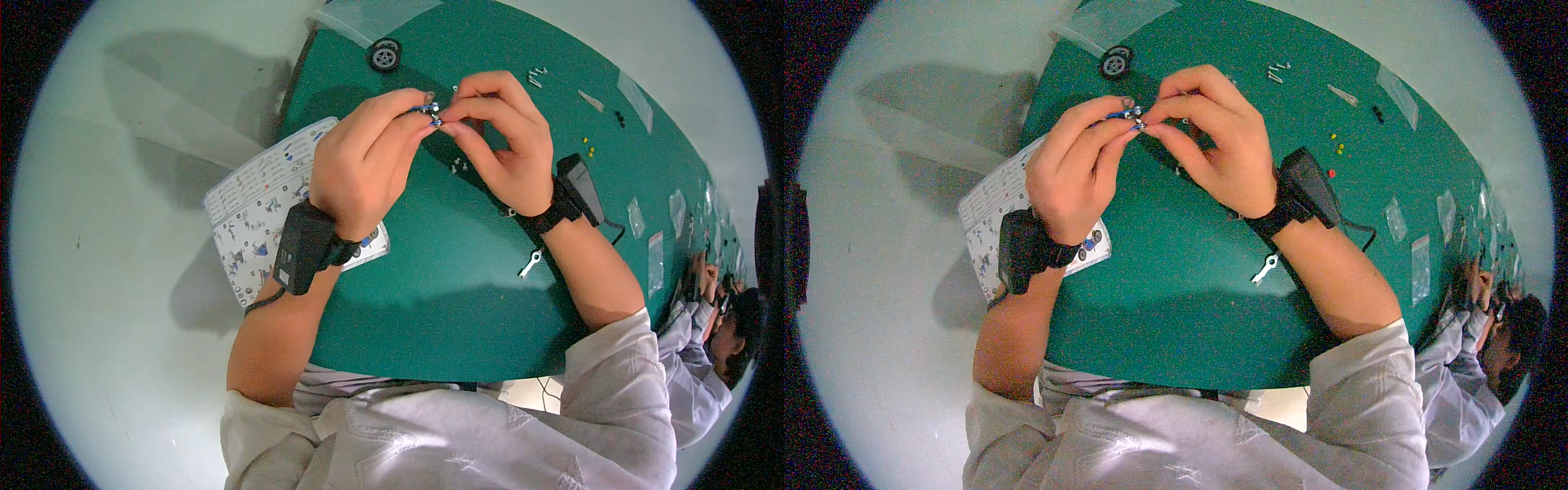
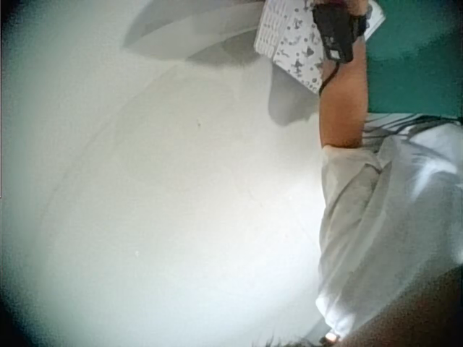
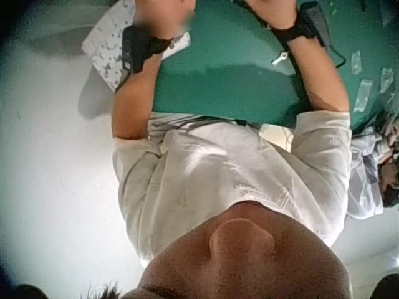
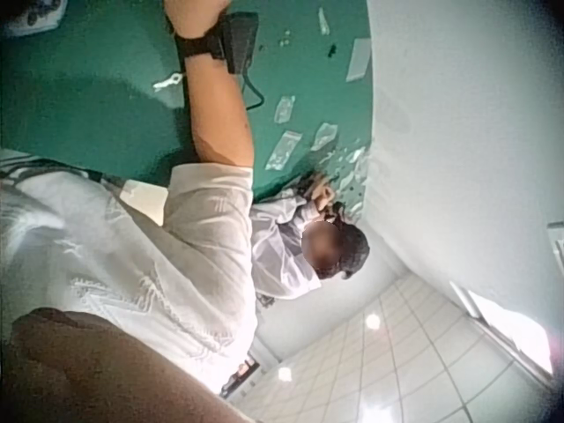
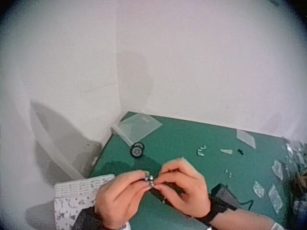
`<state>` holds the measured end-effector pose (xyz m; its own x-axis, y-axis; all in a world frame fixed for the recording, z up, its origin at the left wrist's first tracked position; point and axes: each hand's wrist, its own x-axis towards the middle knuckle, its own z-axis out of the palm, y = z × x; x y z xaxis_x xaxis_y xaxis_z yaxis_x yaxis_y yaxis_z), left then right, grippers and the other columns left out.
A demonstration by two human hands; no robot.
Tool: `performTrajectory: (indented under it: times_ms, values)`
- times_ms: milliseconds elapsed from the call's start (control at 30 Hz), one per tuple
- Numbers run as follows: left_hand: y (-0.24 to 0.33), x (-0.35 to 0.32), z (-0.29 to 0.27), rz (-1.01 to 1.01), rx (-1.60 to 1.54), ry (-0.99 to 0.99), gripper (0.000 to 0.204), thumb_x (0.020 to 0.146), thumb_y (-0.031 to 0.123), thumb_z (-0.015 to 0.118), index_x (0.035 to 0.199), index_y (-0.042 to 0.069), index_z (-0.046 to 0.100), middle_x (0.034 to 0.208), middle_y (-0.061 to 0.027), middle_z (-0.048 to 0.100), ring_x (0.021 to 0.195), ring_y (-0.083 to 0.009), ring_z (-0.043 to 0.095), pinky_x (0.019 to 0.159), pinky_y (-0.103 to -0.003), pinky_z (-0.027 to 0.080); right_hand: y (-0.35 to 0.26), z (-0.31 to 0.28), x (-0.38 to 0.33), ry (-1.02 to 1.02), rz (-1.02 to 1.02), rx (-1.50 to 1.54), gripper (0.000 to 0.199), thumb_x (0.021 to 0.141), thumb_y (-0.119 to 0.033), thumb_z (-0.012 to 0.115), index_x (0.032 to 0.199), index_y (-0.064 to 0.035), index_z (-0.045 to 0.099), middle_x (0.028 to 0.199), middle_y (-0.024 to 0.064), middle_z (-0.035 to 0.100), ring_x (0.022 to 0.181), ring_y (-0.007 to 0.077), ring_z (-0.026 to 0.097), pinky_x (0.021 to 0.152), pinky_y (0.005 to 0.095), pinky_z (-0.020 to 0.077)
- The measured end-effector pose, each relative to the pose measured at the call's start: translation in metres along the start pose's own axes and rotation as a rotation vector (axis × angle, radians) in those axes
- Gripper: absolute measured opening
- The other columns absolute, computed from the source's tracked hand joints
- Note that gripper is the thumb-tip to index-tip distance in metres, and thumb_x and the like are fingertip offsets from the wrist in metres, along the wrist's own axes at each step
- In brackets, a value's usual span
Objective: The person assembles a toy motorcycle by joining metal plates and blue plastic pieces, inserting screws, and tightening them by hand. They consult the instruction manual and pick up small nuts and bolts from the table to attach a metal bracket to the frame.
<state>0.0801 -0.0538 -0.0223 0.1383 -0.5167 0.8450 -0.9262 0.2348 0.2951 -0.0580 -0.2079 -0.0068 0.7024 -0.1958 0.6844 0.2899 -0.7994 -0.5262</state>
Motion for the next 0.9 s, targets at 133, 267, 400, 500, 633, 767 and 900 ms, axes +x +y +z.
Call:
performTrajectory:
  times_ms: [133,267,400,500,633,767,900]
  values:
    - [-0.0003,0.0029,-0.0004,0.014,-0.007,-0.003,0.017,0.081,-0.005,0.076,0.097,-0.004,0.068,0.108,-0.015,0.069,0.091,-0.0325,0.07,0.077,-0.04,0.058,0.0012,-0.001,-0.0001,0.012,-0.016,-0.006,0.019,0.084,-0.003,0.08,0.102,-0.0069,0.073,0.108,0.0084,0.066,0.089,0.0214,0.066,0.068,0.0293,0.0529]
    - [0.0028,0.004,-0.0032,-0.054,-0.01,-0.039,0.016,0.082,-0.004,0.077,0.098,-0.001,0.072,0.11,-0.0147,0.072,0.096,-0.0306,0.072,0.08,-0.037,0.06,-0.0018,-0.0019,0.0001,0.005,0.026,0.03,0.018,0.086,-0.003,0.079,0.102,-0.0067,0.073,0.108,0.0082,0.066,0.087,0.0187,0.066,0.069,0.0292,0.0531]
    - [0.0017,0.0035,-0.0038,-0.037,0.006,-0.041,0.018,0.082,-0.004,0.077,0.098,-0.001,0.071,0.11,-0.0149,0.072,0.096,-0.031,0.072,0.081,-0.037,0.06,0.0016,-0.0006,-0.0006,-0.024,0.143,0.184,0.012,0.089,-0.006,0.078,0.101,-0.0052,0.074,0.105,0.0061,0.065,0.082,0.0124,0.062,0.069,0.0258,0.0495]
    - [-0.0002,0.0028,-0.0042,0.019,0.039,-0.041,0.019,0.081,-0.005,0.077,0.098,-0.002,0.071,0.11,-0.0153,0.071,0.095,-0.0314,0.072,0.081,-0.038,0.06,0.0059,-0.0009,-0.0012,-0.051,0.225,0.291,0.01,0.092,-0.008,0.077,0.1,-0.0044,0.074,0.102,0.0042,0.065,0.081,0.0099,0.059,0.069,0.0236,0.0467]
    - [-0.0001,0.0045,-0.004,0.041,0.03,-0.059,0.018,0.081,-0.006,0.077,0.098,-0.003,0.071,0.109,-0.0155,0.071,0.095,-0.0316,0.072,0.079,-0.038,0.06,0.0064,-0.0017,-0.0004,-0.09,0.36,0.448,0.009,0.095,-0.011,0.076,0.1,-0.0035,0.075,0.098,0.0021,0.065,0.083,0.0084,0.058,0.072,0.023,0.0455]
    - [0.0002,0.0037,-0.0038,0.047,0.023,-0.054,0.018,0.081,-0.006,0.077,0.097,-0.003,0.071,0.109,-0.0157,0.071,0.093,-0.0323,0.072,0.079,-0.039,0.06,0.0049,-0.0032,-0.0018,-0.117,0.434,0.505,0.011,0.096,-0.012,0.074,0.101,-0.0014,0.075,0.098,0.002,0.066,0.085,0.0078,0.058,0.072,0.0227,0.0455]
    - [-0.0001,0.0047,-0.0052,0.064,0.041,-0.066,0.018,0.08,-0.005,0.077,0.097,-0.003,0.071,0.108,-0.0159,0.071,0.092,-0.0329,0.072,0.08,-0.04,0.059,0.0017,-0.004,-0.0004,-0.122,0.532,0.549,0.017,0.096,-0.015,0.075,0.104,0.0001,0.076,0.098,0.0022,0.07,0.085,0.007,0.059,0.071,0.0221,0.0451]
